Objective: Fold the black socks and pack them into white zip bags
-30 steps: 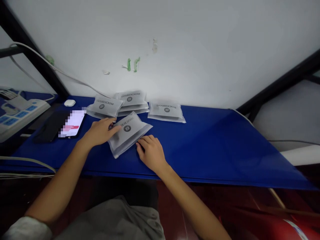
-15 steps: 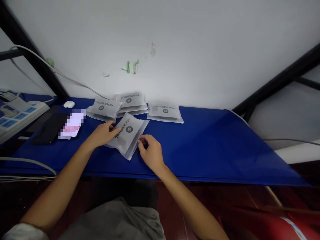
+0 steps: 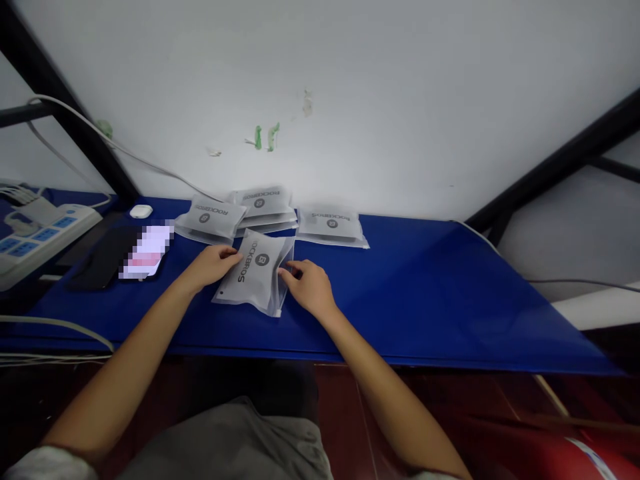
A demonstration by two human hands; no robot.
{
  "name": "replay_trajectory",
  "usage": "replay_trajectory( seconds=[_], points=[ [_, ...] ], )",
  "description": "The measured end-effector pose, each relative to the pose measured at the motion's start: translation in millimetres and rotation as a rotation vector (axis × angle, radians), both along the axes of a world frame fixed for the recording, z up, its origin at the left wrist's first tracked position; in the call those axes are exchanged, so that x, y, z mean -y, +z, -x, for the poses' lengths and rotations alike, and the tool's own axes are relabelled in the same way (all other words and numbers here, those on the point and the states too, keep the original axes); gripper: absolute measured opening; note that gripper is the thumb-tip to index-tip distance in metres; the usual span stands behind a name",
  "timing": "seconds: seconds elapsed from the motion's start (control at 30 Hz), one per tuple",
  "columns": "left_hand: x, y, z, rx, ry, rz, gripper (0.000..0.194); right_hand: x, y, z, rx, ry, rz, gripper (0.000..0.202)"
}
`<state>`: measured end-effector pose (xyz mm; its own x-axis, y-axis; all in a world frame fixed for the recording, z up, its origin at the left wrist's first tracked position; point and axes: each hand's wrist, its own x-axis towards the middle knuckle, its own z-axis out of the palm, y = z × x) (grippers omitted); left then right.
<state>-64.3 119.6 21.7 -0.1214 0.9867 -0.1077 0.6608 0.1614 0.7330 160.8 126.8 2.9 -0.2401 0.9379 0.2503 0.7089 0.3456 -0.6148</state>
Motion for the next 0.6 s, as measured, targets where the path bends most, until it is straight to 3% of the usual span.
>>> replay_trajectory(
  seconds=[0.2, 0.37, 0.47, 0.6],
  points=[
    [5, 1.2, 0, 0.208, 0.071, 0.06, 0.05, -2, 0.6, 0, -0.099, 0.109, 0.051, 0.021],
    [21, 2.5, 0, 0.468, 0.008, 0.047, 0.035, 6, 2.6, -3, -0.161, 0.174, 0.074, 0.026],
    [26, 2.0, 0, 0.551, 0.079, 0.002, 0.028, 8, 3.6, -3, -0.22, 0.188, 0.103, 0.033],
    [25, 2.9, 0, 0.588, 0.178, -0.049, 0.037, 10, 4.7, -1, -0.273, 0.213, 0.145, 0.033]
  ],
)
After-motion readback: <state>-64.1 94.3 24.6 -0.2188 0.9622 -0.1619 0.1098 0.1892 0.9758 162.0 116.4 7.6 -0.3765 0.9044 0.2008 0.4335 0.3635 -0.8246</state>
